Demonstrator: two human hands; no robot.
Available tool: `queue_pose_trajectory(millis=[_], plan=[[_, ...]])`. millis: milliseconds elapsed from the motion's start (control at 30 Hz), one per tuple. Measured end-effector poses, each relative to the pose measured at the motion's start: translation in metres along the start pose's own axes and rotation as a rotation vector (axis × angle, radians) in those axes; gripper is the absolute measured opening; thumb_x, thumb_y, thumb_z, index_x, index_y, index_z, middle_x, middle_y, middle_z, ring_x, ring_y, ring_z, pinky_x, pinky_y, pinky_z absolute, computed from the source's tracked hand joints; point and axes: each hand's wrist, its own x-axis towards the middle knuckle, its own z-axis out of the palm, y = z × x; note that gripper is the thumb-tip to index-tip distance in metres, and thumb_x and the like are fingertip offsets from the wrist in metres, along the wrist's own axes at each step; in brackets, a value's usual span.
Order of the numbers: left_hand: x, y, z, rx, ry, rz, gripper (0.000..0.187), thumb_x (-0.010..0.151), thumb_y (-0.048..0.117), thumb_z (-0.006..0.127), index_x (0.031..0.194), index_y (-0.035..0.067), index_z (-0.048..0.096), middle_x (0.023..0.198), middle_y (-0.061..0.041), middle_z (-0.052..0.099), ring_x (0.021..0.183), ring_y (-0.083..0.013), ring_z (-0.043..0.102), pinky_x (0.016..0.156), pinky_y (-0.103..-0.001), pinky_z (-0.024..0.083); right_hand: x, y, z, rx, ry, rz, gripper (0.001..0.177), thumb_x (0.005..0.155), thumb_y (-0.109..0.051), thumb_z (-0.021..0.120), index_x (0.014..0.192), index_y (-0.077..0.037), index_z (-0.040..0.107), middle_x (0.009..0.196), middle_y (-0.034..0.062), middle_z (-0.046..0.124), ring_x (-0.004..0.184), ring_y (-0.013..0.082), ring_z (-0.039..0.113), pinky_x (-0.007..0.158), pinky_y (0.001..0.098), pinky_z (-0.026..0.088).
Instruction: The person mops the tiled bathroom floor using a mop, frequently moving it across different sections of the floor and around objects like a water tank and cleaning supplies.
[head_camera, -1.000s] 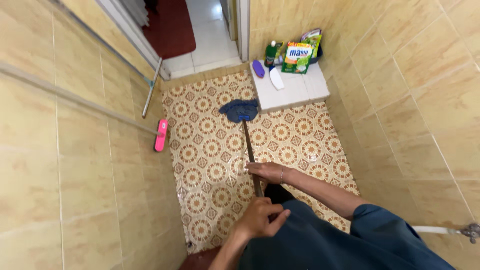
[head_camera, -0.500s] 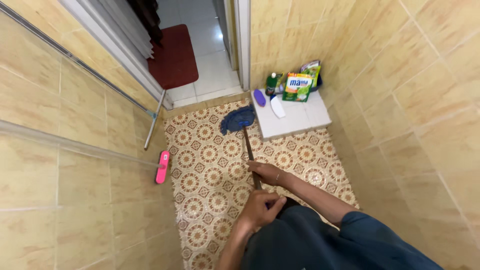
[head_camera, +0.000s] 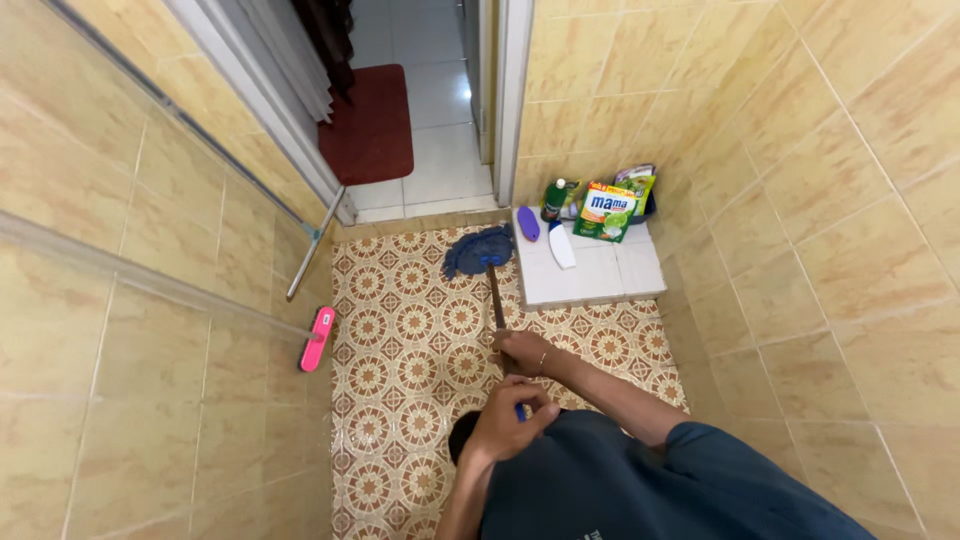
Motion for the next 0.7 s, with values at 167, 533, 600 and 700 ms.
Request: queue_pose_trajectory(millis=[167,533,600,700], plan=[[-0.033,-0.023,0.008,-0.139,-0.001,-0.139,0.044,0.092,0.042,0.064,0.064,0.009,0.07,0.058,-0.002,0.062,0.071,-0.0165,0.056,0.075,-0.036,0.042,-0.002,-0.002,0.021,-0.092,-0.071,-0.091,0.042,0.1,-0.04,0.06,0.085,-0.001,0.062,0.101,0.0214,0.061,0.092,0.0418,0.063,0.082,0.0498,0.053],[-0.128,0.027,0.094,0.077,0.173,-0.246,0.046,0.087,0.039,0.077,0.065,-0.001,0.068,0.058,-0.009,0.052,0.065,-0.02,0.049,0.061,-0.038,0.038,-0.089,-0.041,0.075,-0.096,-0.091,-0.124,0.034,0.095,-0.035,0.061,0.098,-0.002,0.069,0.107,0.0229,0.062,0.094,0.041,0.064,0.08,0.0484,0.055],[-0.15,0.04,0.112,0.026,0.244,-0.249,0.042,0.085,0.038,0.077,0.07,-0.001,0.071,0.06,-0.008,0.054,0.065,-0.0194,0.051,0.061,-0.038,0.039,-0.109,-0.06,0.077,-0.056,-0.19,-0.068,0.039,0.101,-0.04,0.059,0.098,-0.003,0.069,0.106,0.0223,0.062,0.094,0.0408,0.064,0.082,0.0487,0.054],[-0.181,0.068,0.144,-0.028,0.298,-0.289,0.04,0.084,0.038,0.077,0.073,0.0,0.072,0.06,-0.007,0.055,0.064,-0.0191,0.052,0.059,-0.037,0.04,-0.154,-0.086,0.087,-0.017,-0.104,-0.249,0.034,0.098,-0.034,0.054,0.089,-0.006,0.071,0.097,0.0164,0.067,0.1,0.0376,0.065,0.082,0.0463,0.055]])
